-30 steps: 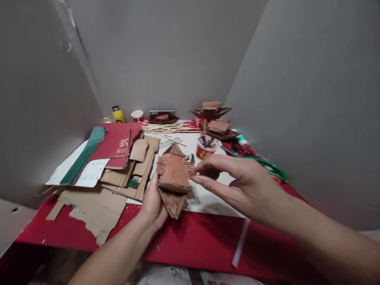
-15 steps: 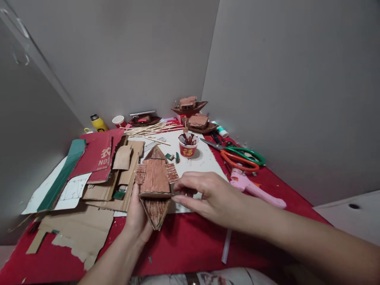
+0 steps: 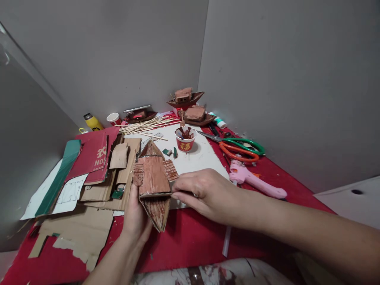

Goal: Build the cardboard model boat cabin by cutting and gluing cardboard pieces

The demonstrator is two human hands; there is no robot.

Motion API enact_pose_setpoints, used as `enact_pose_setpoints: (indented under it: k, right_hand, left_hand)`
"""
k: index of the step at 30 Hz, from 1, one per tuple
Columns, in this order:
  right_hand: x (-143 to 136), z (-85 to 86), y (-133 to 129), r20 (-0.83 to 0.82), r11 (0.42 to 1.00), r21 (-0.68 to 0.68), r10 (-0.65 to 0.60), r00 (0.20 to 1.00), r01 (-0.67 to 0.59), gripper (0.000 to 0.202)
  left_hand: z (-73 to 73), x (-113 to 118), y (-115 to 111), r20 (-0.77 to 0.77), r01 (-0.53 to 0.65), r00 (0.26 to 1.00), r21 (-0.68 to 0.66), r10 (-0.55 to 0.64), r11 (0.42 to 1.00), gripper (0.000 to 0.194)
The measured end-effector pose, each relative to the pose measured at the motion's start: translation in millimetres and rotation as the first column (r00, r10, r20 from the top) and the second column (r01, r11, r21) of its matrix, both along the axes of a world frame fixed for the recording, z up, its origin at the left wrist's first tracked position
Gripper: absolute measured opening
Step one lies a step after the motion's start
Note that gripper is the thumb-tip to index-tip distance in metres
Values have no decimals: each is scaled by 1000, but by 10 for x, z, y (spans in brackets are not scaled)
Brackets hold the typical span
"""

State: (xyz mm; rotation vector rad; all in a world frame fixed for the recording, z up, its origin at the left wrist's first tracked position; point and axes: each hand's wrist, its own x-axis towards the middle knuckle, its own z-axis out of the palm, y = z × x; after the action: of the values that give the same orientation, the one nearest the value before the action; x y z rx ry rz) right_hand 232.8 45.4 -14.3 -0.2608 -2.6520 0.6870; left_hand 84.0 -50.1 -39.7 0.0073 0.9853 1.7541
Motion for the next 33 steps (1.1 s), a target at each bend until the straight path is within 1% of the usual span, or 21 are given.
enact_pose_setpoints:
  k: [7, 10, 14, 20, 24, 26, 29, 33]
  right_hand:
    - [8, 58, 50, 45, 998, -50, 37, 998, -34, 22]
    - [-5, 56, 72, 70, 997, -69, 36, 997, -31, 21]
    - [-5, 50, 73, 68, 998, -56, 24, 997, -20, 18]
    - [-4, 46, 34, 95, 998, -28, -59, 994, 62, 11]
    - [10, 52, 6, 99, 995, 10, -104, 990, 103, 9]
    - [25, 53, -9, 74, 992, 39, -124, 990, 121, 10]
    - [39, 35, -32, -14, 989, 72, -130, 991, 130, 11]
    - [1, -6, -63, -172, 990, 107, -68, 983, 87, 11]
  left_hand:
    - [-75, -22, -12, -40, 18, 999, 22, -17, 1000, 43]
    - [-75, -25, -2, -53, 10, 999, 21, -9, 1000, 41]
    - [-61, -14, 3, -77, -18, 997, 2, 19, 1000, 40]
    - [-53, -7, -17, -65, -33, 997, 27, 35, 999, 39]
    - [-18, 6, -11, -35, -36, 999, 32, 37, 999, 40]
    - [2, 10, -2, -22, -45, 999, 18, 45, 999, 41]
    - [12, 10, 6, 1, -38, 999, 10, 38, 999, 42]
    - [-11, 1, 0, -15, -10, 1000, 47, 11, 999, 40]
